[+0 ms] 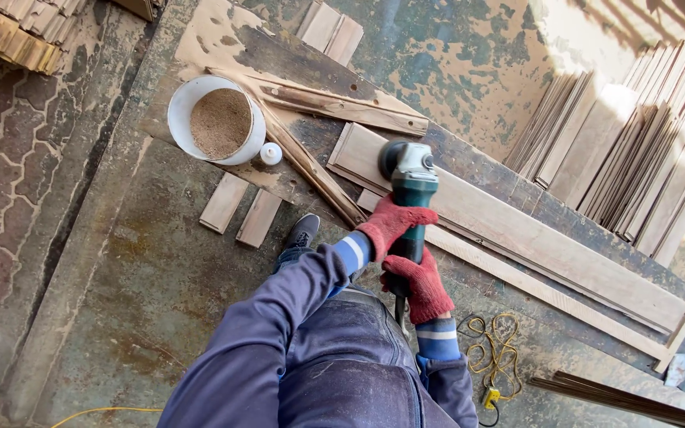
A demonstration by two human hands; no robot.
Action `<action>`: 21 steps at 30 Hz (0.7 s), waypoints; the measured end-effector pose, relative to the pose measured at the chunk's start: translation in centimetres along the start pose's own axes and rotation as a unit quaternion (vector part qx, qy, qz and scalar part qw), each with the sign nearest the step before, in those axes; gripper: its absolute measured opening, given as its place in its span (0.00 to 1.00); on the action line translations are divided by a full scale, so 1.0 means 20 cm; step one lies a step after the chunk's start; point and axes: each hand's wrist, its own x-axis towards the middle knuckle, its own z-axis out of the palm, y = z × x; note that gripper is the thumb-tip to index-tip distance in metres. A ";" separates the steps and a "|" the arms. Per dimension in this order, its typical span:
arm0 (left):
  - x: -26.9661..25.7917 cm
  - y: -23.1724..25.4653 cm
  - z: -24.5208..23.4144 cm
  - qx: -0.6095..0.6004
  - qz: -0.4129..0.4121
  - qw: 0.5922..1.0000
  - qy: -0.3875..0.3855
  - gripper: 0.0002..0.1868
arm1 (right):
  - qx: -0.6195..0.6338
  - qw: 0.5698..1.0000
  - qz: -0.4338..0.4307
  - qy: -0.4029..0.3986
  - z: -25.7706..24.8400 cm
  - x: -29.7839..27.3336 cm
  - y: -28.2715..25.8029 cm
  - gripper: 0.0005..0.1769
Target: The person is using an angle grinder with a sanding attachment to smooth the surface of a wooden plank.
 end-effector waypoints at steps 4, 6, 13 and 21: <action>-0.18 0.09 0.17 0.191 -0.004 0.981 0.014 0.39 | 0.027 0.999 0.001 0.018 -0.07 -0.01 0.02 0.23; -0.15 0.04 0.13 0.146 0.002 0.989 0.032 0.37 | 0.018 1.000 0.002 0.015 -0.04 -0.02 0.01 0.24; -0.53 0.42 -0.02 0.017 -0.002 0.997 -0.071 0.18 | -0.024 0.999 0.007 -0.049 0.12 -0.05 -0.11 0.26; -0.26 0.13 0.04 -0.020 0.057 0.996 0.063 0.28 | -0.007 0.999 -0.009 -0.053 0.00 -0.01 -0.10 0.26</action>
